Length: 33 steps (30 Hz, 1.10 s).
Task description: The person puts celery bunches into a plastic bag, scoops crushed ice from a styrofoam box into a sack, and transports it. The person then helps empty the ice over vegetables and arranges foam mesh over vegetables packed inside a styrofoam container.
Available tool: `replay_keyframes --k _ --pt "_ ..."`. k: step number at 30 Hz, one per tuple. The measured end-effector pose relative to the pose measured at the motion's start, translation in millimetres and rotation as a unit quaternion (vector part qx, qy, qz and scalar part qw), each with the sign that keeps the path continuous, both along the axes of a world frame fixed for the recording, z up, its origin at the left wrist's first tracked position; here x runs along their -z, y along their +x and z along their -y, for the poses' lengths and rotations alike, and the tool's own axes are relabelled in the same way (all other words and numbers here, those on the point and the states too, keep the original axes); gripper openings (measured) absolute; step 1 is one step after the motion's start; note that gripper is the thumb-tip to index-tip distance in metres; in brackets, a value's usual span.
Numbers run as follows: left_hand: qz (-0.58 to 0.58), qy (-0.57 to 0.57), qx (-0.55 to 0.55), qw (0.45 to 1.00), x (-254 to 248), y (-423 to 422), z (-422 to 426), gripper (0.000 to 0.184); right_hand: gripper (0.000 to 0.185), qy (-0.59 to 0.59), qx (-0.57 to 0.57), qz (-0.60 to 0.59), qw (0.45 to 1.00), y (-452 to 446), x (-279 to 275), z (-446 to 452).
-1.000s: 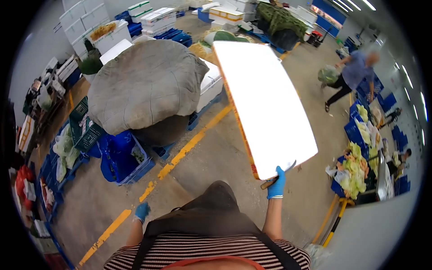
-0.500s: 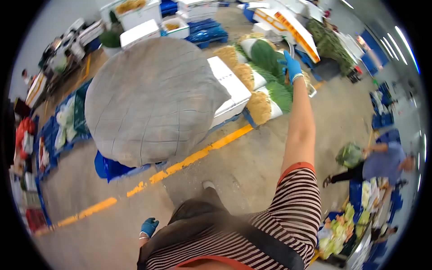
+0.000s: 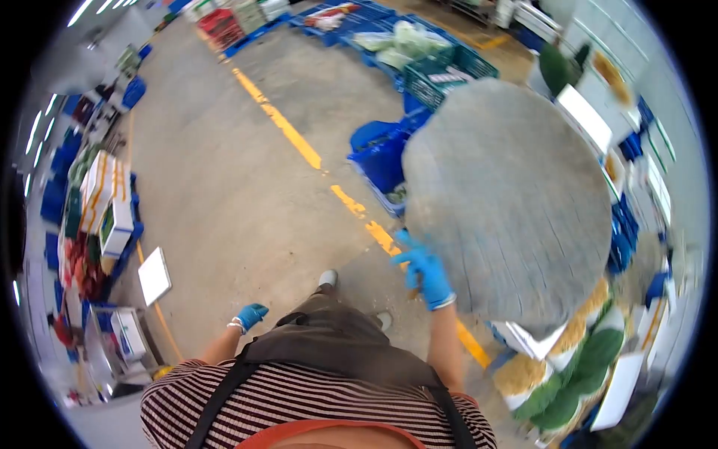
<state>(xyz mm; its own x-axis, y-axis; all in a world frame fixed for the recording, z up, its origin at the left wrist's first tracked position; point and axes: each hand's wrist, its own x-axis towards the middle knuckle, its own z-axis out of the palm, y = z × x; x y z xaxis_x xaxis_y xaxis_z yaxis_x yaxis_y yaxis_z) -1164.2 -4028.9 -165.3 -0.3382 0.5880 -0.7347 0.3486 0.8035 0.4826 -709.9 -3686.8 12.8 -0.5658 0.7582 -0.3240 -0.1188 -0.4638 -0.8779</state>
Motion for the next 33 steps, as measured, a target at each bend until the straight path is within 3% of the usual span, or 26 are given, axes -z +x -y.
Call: replay_keyframes --k 2,4,5,7,12,13,15,18,19,22,25,27,28,29,30,32,33 --pt "0.003 -0.03 -0.059 0.998 26 -1 35 0.046 0.041 -0.013 -0.131 -0.009 0.991 -91 -13 13" --pt "-0.004 -0.063 -0.048 0.997 12 3 45 0.048 0.043 -0.006 -0.244 -0.013 0.97 -151 -10 16" --pt "-0.043 0.0 0.077 0.996 74 -18 83 0.049 0.043 -0.004 -0.284 0.006 0.959 -176 -15 15" --pt "-0.015 0.032 0.008 0.999 115 -26 109 0.044 0.044 0.003 -0.36 0.013 0.933 -225 3 3" --pt "0.003 -0.048 -0.152 0.987 123 -59 64 0.049 0.039 -0.022 -0.241 0.125 0.962 -330 37 -33" --pt "-0.059 -0.037 -0.201 0.977 118 -70 49 0.052 0.039 -0.023 -0.249 0.144 0.957 -353 42 -43" --pt "0.022 0.048 -0.445 0.894 110 -84 18 0.048 0.038 -0.021 -0.267 0.156 0.951 -395 57 -64" --pt "0.151 0.089 -0.57 0.803 136 -110 -16 0.046 0.037 0.002 -0.311 0.16 0.937 -462 50 -86" --pt "0.073 0.081 -0.46 0.881 108 -123 -29 0.046 0.038 0.003 -0.326 0.15 0.933 -484 45 -94" --pt "-0.012 0.062 -0.454 0.889 126 -145 -52 0.044 0.04 0.016 -0.342 0.187 0.921 -547 41 -119" --pt "-0.024 0.092 -0.543 0.834 144 -166 -72 0.041 0.042 0.056 -0.362 0.185 0.912 -606 59 -171" --pt "0.04 0.035 -0.563 0.825 120 -191 -89 0.039 0.043 0.075 -0.383 0.189 0.901 -653 63 -213" --pt "0.066 0.092 -0.69 0.715 114 -188 -106 0.036 0.044 0.089 -0.394 0.189 0.895 -682 62 -241" --pt "-0.027 0.111 -0.603 0.79 169 -178 -98 0.033 0.045 0.085 -0.396 0.19 0.894 -710 69 -269" --pt "0.096 0.043 -0.731 0.675 137 -190 -118 0.03 0.045 0.094 -0.406 0.18 0.891 -739 60 -290" --pt "0.133 0.061 -0.795 0.589 119 -190 -144 0.031 0.045 0.106 -0.423 0.157 0.886 -802 39 -317" --pt "0.126 0.059 -0.795 0.59 110 -197 -160 0.032 0.043 0.12 -0.447 0.157 0.872 -837 35 -332"
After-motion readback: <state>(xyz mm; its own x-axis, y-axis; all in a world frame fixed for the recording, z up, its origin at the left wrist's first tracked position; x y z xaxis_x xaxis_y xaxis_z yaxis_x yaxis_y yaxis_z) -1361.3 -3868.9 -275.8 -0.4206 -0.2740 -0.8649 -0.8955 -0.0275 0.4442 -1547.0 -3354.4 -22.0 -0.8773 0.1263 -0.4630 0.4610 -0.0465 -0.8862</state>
